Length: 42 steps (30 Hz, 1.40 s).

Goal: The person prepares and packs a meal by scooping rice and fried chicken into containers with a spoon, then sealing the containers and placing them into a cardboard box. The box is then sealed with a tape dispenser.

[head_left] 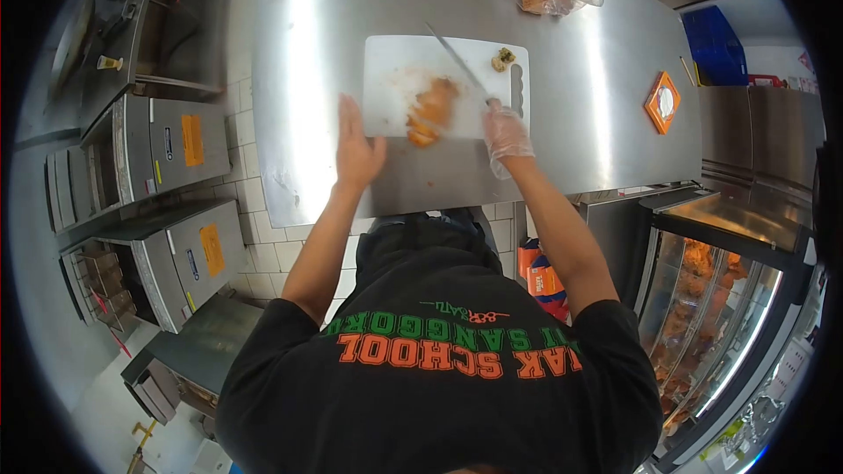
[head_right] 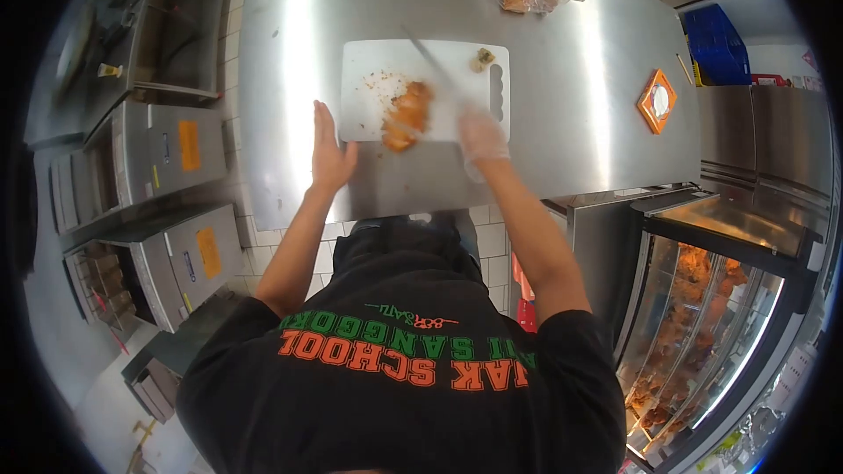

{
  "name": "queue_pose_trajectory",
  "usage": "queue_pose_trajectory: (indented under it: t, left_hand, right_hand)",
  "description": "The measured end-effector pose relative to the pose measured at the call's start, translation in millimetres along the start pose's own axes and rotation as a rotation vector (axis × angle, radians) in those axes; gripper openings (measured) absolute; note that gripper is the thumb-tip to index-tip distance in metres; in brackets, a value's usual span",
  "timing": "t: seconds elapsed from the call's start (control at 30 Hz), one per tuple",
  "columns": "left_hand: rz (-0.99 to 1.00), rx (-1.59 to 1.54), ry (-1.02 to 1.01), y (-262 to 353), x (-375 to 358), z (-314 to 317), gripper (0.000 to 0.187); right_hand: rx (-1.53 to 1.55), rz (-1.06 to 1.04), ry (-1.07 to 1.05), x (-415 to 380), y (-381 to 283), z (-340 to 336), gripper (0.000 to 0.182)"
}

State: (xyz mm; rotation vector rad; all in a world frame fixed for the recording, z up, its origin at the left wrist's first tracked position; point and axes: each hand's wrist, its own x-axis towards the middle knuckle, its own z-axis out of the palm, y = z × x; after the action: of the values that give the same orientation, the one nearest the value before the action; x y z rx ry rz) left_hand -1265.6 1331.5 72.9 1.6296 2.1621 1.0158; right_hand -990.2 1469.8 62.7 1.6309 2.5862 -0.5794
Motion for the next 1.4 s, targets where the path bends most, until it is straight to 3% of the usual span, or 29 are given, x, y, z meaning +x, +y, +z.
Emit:
queue_pose_trajectory:
  t: [0.03,0.07,0.1,0.13,0.2,0.23,0.3,0.33,0.43,0.5,0.53,0.57,0.6,0.67,0.7,0.73,0.77,0.83,0.9,0.97,1.03,1.1,1.13,1.17,1.2,1.27,1.33,1.4]
  left_hand:
    - [-0.019,-0.003,-0.094,3,-6,0,0.085]
    - [-0.04,-0.007,-0.189,6,-10,-1,0.088]
    - [-0.021,-0.04,-0.229,8,-13,-4,0.087]
    - [-0.016,-0.037,-0.236,9,-15,-5,0.087]
    - [-0.043,-0.084,-0.287,10,-17,-6,0.087]
    - [-0.033,-0.082,-0.297,9,-18,-5,0.087]
    - [0.005,-0.077,-0.247,4,-15,-1,0.085]
    - [0.022,-0.075,-0.251,4,-10,-1,0.085]
    - [0.031,-0.093,-0.212,2,-9,-11,0.082]
    - [-0.034,-0.142,-0.238,-8,-11,-15,0.079]
    - [-0.07,-0.125,-0.234,-27,-19,-9,0.078]
    - [-0.218,-0.327,-0.253,-18,-23,-19,0.077]
    - [-0.163,-0.245,-0.211,-23,-25,-19,0.079]
    - [-0.188,-0.261,-0.266,-54,-30,-18,0.081]
    - [-0.033,-0.272,-0.26,-45,-28,-22,0.078]
    - [-0.04,-0.284,-0.286,-40,-26,-22,0.074]
    - [-0.006,-0.268,-0.338,-32,-23,-24,0.072]
    - [0.059,-0.254,-0.376,-10,-15,-30,0.07]
    - [0.064,-0.245,-0.437,9,0,-29,0.067]
    - [0.134,-0.235,-0.461,21,16,-23,0.066]
    - [0.183,-0.216,-0.469,40,29,-14,0.064]
    - [0.3,-0.244,-0.478,48,42,3,0.064]
    - [0.378,-0.261,-0.488,55,45,13,0.064]
    - [0.409,-0.246,-0.504,73,42,19,0.063]
    - [0.441,-0.269,-0.511,85,38,29,0.063]
    - [0.519,-0.281,-0.613,112,23,53,0.063]
    - [0.61,-0.331,-0.646,145,-3,72,0.063]
    - [0.729,-0.327,-0.799,176,-39,84,0.066]
  right_hand:
    - [0.006,0.004,0.009,2,-7,-9,0.034]
    - [0.043,-0.026,0.029,3,-21,-32,0.046]
    - [0.081,-0.054,0.046,4,-34,-48,0.058]
    - [0.086,-0.047,0.048,4,-47,-54,0.058]
    - [-0.111,-0.424,-0.019,9,-77,-55,0.076]
    - [-0.105,-0.412,-0.014,10,-85,-46,0.076]
    - [-0.312,-0.503,0.273,15,-95,-23,0.076]
    - [-0.311,-0.491,0.285,19,-97,-18,0.076]
    - [-0.208,-0.355,0.208,28,-106,10,0.064]
    - [-0.038,-0.484,-0.104,38,-95,33,0.036]
    - [0.035,-0.474,0.055,28,-97,34,0.018]
    - [0.055,-0.49,0.007,25,-95,39,0.021]
    - [0.094,-0.514,0.183,24,-88,64,0.024]
    - [0.117,-0.56,0.288,25,-89,92,0.027]
    - [0.157,-0.507,0.323,18,-91,97,0.027]
    - [0.301,-0.278,0.12,6,-99,72,0.025]
    - [0.163,-0.388,0.011,8,-103,65,0.025]
    - [0.438,-0.158,-0.111,-39,-114,2,0.025]
    - [0.678,-0.176,0.37,-71,-97,28,0.024]
    - [0.76,0.024,0.522,-117,-70,41,0.027]
    - [1.26,0.258,0.719,-176,-38,52,0.032]
    - [1.437,0.607,1.037,-247,2,33,0.03]
    - [1.07,0.965,1.118,-285,26,24,0.035]
    - [1.336,1.103,1.065,-333,53,8,0.045]
    - [1.139,1.299,1.397,-367,71,16,0.049]
    - [0.697,1.246,1.87,-445,143,77,0.05]
    - [0.888,1.528,2.118,-529,147,22,0.048]
    - [1.019,1.82,1.409,-612,119,-51,0.042]
